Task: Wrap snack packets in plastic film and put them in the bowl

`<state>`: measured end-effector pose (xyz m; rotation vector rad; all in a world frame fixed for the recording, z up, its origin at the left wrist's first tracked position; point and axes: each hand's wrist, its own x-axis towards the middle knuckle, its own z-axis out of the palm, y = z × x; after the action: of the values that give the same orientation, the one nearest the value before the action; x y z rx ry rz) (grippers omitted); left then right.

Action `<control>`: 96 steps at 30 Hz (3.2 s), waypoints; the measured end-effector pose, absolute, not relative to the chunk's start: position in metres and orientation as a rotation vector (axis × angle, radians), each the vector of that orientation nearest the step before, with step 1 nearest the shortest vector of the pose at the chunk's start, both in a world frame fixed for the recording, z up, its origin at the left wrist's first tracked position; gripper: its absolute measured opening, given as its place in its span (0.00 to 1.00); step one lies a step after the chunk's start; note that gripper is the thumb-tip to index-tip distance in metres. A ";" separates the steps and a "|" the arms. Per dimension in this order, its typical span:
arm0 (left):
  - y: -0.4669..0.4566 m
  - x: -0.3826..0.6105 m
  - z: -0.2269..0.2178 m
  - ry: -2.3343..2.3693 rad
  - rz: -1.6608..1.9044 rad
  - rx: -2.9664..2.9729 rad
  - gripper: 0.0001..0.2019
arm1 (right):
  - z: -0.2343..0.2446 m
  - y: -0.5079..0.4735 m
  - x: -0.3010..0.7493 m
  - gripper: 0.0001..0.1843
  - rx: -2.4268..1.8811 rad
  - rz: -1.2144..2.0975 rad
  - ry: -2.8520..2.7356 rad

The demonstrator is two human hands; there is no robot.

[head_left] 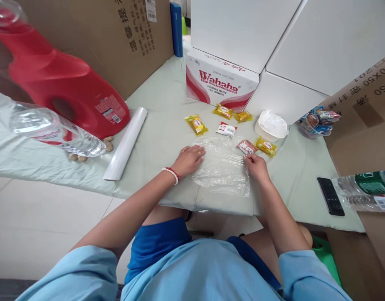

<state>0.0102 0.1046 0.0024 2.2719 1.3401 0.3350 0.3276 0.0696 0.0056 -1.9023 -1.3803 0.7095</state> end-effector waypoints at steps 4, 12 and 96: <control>0.114 -0.001 -0.015 1.273 0.356 2.208 0.24 | 0.027 0.035 0.311 0.13 -1.834 0.199 -1.631; 0.118 -0.004 -0.012 1.227 0.323 2.063 0.28 | 0.005 -0.037 0.227 0.23 -1.254 0.073 -2.428; 0.097 -0.061 0.007 0.937 -0.219 2.425 0.58 | -0.009 0.059 0.272 0.27 -1.189 0.547 -2.363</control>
<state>-0.0610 0.0966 0.0066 2.4255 0.9368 -0.2189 0.2719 0.0594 -0.0089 -1.1888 -2.3630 0.5473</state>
